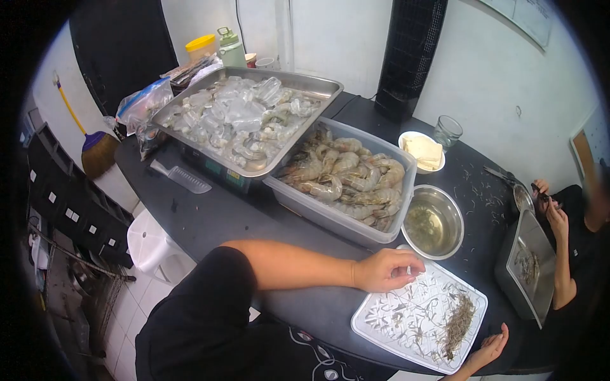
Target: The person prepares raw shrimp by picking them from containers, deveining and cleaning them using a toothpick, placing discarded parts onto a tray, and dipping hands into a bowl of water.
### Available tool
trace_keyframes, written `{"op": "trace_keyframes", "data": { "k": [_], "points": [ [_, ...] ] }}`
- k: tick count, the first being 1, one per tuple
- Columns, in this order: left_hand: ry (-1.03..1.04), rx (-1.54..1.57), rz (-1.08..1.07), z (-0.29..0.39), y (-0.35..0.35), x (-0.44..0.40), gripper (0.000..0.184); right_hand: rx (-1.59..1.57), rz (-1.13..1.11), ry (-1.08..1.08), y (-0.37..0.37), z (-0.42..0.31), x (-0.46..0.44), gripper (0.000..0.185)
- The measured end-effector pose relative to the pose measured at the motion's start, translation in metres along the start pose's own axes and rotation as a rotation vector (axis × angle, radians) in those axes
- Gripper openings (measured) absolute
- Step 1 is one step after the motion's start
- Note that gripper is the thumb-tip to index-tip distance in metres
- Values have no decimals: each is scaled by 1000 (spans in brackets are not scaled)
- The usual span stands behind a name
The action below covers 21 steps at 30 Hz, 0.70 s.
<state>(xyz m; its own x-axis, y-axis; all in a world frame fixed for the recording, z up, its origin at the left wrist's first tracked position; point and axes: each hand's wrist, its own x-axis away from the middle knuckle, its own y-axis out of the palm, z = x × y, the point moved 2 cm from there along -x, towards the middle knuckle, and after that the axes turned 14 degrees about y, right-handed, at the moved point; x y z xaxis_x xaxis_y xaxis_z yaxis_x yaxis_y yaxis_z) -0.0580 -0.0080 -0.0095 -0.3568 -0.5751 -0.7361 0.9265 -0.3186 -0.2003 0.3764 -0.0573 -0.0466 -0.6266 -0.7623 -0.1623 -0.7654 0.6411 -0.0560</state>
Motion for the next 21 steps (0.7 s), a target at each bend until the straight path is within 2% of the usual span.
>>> {"op": "trace_keyframes", "data": {
  "k": [5,8,10,12,13,14,15,16,19,21],
  "points": [
    [74,-24,-36,2,1,1,22,-4,-10,14,1,1,-1,30],
    [298,-105,-69,24,-2,-8,24,4,13,27,2,1,-1,30],
    [629,-348,-161,88,-28,-41,26,-16,1,21,6,-5,2,29],
    [695,-669,-173,150,-75,-61,27,-28,-1,22,5,-4,6,29],
    [625,-701,-63,169,-103,-64,25,-33,0,18,5,-3,5,29],
    [493,-794,-45,186,-134,-66,21,-37,0,12,5,-1,4,29],
    [336,-1025,-24,197,-162,-65,19,-29,-11,5,4,0,2,29],
    [91,-1213,-47,205,-190,-62,18,-21,-20,-3,2,2,0,29],
    [-509,-1386,-259,172,-283,-30,17,-1,-11,-9,1,4,-2,29],
    [-810,-1252,-463,158,-303,-16,22,-12,-6,0,4,4,-1,30]
  ]
}}
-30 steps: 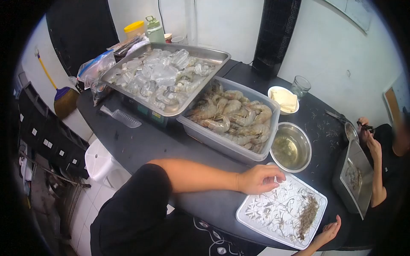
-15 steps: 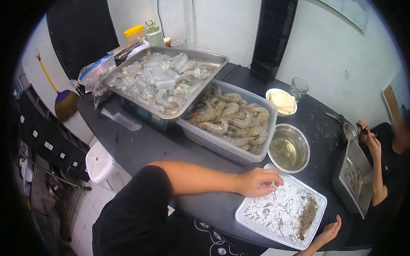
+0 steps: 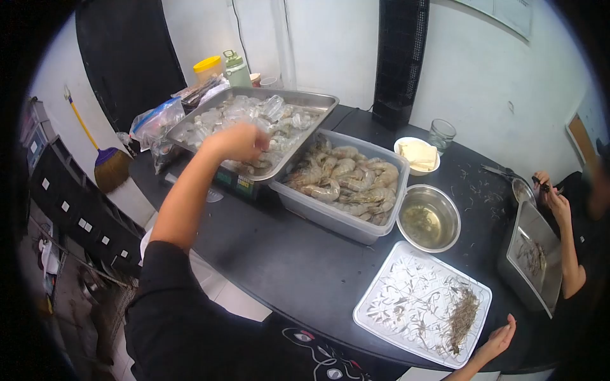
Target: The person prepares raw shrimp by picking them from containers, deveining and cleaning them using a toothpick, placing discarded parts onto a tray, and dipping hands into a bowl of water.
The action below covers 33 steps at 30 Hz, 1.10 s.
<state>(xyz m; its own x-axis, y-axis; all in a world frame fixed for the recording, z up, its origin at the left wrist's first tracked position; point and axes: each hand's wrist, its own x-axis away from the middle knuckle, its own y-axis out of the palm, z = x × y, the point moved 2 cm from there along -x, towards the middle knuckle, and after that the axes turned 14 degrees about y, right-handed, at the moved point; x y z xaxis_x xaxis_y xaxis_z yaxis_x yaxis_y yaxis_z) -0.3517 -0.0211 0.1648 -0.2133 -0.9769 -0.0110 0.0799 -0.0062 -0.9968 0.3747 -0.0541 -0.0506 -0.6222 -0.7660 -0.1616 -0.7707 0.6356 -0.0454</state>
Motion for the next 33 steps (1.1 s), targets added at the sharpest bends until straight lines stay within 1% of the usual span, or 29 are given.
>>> {"op": "trace_keyframes", "data": {
  "k": [3,6,9,12,15,16,19,22,25,28,31,33],
  "points": [
    [-44,36,-102,0,10,-6,27,-31,-6,11,-3,1,0,29],
    [32,-61,-135,9,15,-15,27,-21,-2,17,-5,7,-4,29],
    [8,55,-189,7,19,-22,24,-6,17,35,-3,5,-4,28],
    [-5,-242,-113,-6,4,-30,20,-5,12,29,-3,4,-5,27],
    [-86,-178,-35,-13,-10,-25,21,-14,3,29,-3,4,-5,27],
    [-92,-115,-91,-8,-11,-24,24,-16,2,25,-5,7,-7,27],
    [233,-33,100,-8,11,-33,40,-7,7,27,-6,8,-8,27],
    [300,-183,107,-3,29,-48,53,-10,-6,36,-6,8,-7,27],
    [118,-136,-20,1,25,-49,49,-6,-2,45,-5,6,-5,26],
    [-8,-91,-130,9,16,-44,43,2,12,42,-6,9,-8,26],
    [-2,-97,-210,1,14,-48,38,4,2,41,-6,10,-9,26],
    [-97,-153,-195,-3,8,-49,37,6,-6,41,-6,10,-9,26]
  ]
}}
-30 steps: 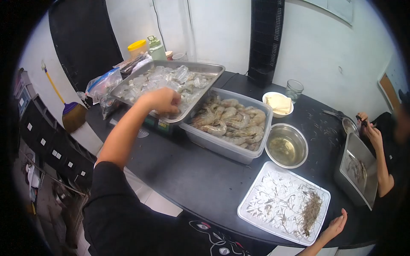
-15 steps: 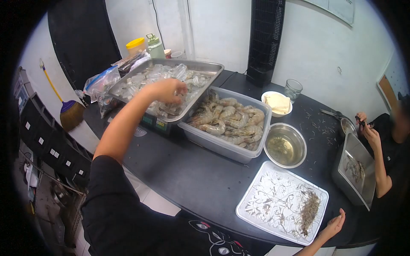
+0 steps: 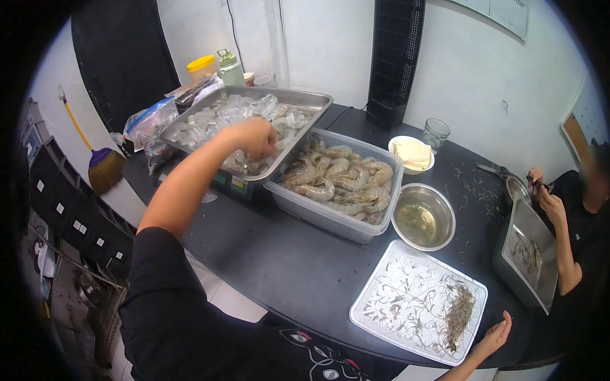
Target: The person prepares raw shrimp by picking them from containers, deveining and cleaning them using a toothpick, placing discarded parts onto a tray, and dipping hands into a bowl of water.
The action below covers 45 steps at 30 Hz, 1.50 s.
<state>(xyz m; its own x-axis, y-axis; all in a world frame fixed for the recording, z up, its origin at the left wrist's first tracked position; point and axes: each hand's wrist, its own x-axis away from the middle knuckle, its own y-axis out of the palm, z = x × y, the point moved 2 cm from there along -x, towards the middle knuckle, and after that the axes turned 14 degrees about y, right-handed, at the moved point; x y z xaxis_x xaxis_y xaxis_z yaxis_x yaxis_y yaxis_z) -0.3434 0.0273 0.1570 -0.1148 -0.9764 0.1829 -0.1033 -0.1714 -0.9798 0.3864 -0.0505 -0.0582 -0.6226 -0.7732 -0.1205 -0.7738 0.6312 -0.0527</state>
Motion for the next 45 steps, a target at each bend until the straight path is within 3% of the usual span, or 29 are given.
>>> {"op": "trace_keyframes", "data": {
  "k": [1,4,7,13,16,19,23,28,30,32,33,35,37,40,45],
  "points": [
    [-51,-23,5,0,-3,2,37,1,-2,-1,0,0,0,26],
    [53,-91,148,8,-17,12,39,9,4,-9,0,0,0,27],
    [184,173,205,10,-9,1,41,18,3,-15,-1,1,-1,27],
    [136,115,210,-5,-4,-15,36,1,11,14,1,0,0,26],
    [65,387,200,-27,-13,-14,28,1,8,12,-1,2,-2,26],
    [65,471,277,-53,-19,-6,24,13,5,-4,-2,3,-4,26],
    [138,344,249,-61,-19,6,24,36,20,-20,-4,4,-5,26],
    [179,218,274,-24,-7,-1,28,-14,-14,5,-3,3,-3,27],
    [124,173,176,-13,-4,2,30,19,-18,-24,-1,7,-6,27],
    [88,110,37,2,-3,-3,31,126,51,-76,-4,7,-7,28],
    [182,-11,104,-14,11,-13,23,220,122,-13,18,-38,23,29],
    [93,-158,91,-5,2,3,22,231,155,-9,17,-32,20,29],
    [153,-66,522,22,-12,32,22,245,117,4,22,-51,37,27],
    [310,-132,850,88,-31,38,20,10,30,-55,15,-30,29,22],
    [787,97,762,219,-22,40,21,-31,38,-32,18,-30,30,21]
  ]
}}
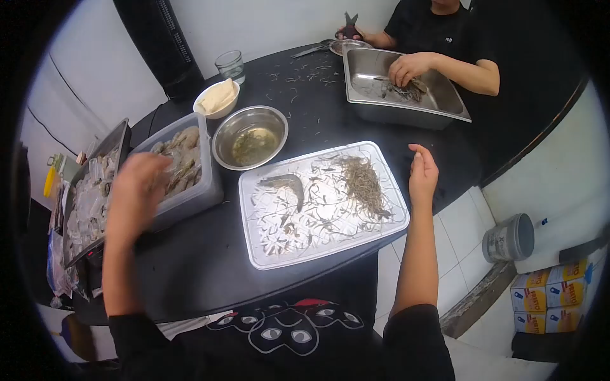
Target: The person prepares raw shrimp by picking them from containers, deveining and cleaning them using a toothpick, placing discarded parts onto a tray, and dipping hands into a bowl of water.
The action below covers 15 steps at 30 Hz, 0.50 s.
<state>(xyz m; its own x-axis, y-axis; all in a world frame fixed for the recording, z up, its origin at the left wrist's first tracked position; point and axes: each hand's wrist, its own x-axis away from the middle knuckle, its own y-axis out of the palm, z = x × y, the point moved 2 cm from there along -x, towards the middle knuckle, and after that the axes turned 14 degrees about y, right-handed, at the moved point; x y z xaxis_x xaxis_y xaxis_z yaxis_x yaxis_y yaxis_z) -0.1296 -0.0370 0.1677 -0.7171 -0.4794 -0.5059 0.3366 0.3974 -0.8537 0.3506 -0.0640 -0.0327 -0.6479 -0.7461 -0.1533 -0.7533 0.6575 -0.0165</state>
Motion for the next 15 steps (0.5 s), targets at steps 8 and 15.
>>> {"op": "trace_keyframes", "data": {
  "k": [8,15],
  "points": [
    [416,233,-391,69,156,-60,23,19,-13,-20,2,-2,1,22],
    [141,129,-681,80,191,-75,16,5,11,-77,3,-1,0,23]
  ]
}}
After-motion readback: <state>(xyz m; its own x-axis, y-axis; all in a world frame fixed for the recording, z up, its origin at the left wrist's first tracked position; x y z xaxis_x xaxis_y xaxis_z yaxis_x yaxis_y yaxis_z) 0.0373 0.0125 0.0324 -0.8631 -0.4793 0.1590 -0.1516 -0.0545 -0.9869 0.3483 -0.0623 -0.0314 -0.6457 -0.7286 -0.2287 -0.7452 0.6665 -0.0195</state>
